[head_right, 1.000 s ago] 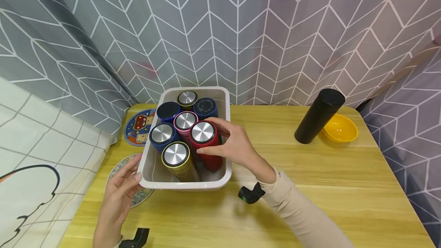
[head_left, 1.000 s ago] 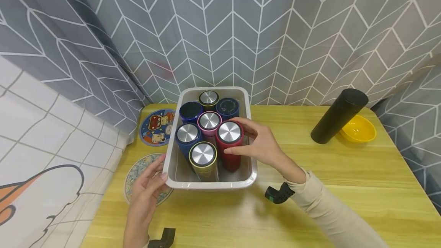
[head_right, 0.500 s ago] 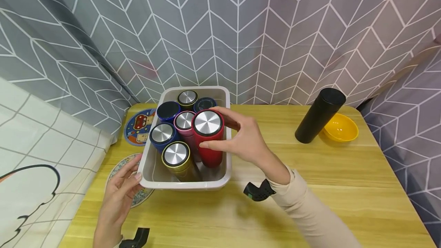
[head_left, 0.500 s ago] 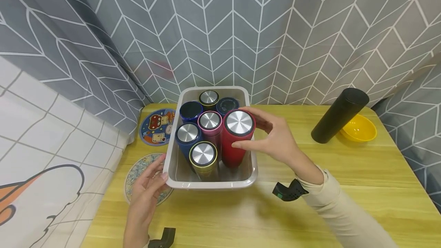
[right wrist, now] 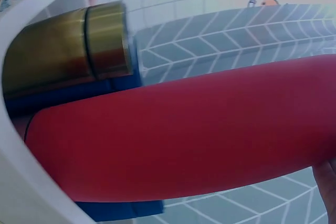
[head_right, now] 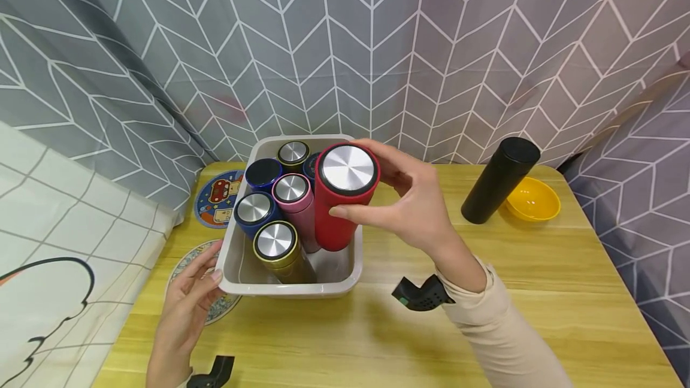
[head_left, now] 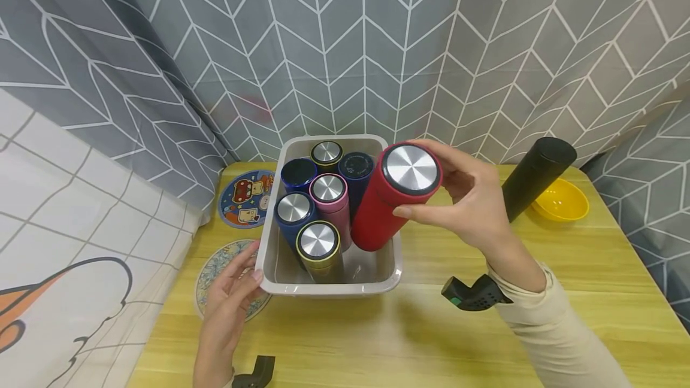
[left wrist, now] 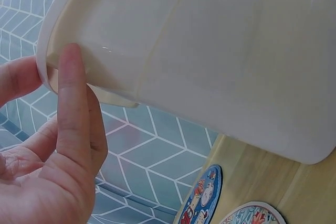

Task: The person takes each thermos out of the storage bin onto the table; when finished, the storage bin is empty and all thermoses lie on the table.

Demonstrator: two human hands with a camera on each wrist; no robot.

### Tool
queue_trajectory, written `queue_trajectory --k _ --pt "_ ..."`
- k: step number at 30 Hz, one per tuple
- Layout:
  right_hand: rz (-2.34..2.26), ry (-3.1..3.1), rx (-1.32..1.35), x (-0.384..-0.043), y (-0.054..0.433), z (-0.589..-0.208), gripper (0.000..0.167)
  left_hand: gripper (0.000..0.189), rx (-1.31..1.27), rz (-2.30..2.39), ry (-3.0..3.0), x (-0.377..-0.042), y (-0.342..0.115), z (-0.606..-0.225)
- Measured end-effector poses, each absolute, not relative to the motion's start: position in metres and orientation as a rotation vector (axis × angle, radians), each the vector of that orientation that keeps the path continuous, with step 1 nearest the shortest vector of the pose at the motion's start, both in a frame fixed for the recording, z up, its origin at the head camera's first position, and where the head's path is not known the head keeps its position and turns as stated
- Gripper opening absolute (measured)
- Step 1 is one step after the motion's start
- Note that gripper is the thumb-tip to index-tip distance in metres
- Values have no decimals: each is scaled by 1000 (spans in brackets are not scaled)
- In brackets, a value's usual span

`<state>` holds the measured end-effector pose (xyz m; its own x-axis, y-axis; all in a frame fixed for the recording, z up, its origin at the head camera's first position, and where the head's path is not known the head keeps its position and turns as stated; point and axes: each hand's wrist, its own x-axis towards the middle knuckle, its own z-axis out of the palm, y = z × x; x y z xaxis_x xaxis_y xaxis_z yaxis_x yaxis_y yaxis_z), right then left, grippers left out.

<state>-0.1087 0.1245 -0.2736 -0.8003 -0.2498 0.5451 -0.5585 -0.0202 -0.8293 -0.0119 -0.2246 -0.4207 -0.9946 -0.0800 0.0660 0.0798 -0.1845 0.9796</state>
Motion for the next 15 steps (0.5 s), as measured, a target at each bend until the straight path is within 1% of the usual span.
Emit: queue_trajectory --k 4,7,15 --pt "1980 -1858 882 -104 130 -264 79 48 22 -2337 -1944 -12 -224 -420" --pt "2015 -1755 910 -102 134 -258 77 48 28 -2334 -1953 -12 -224 -420" --pt "2004 -1724 897 -100 147 -249 72 49 7 -2335 -1960 -12 -225 -420"
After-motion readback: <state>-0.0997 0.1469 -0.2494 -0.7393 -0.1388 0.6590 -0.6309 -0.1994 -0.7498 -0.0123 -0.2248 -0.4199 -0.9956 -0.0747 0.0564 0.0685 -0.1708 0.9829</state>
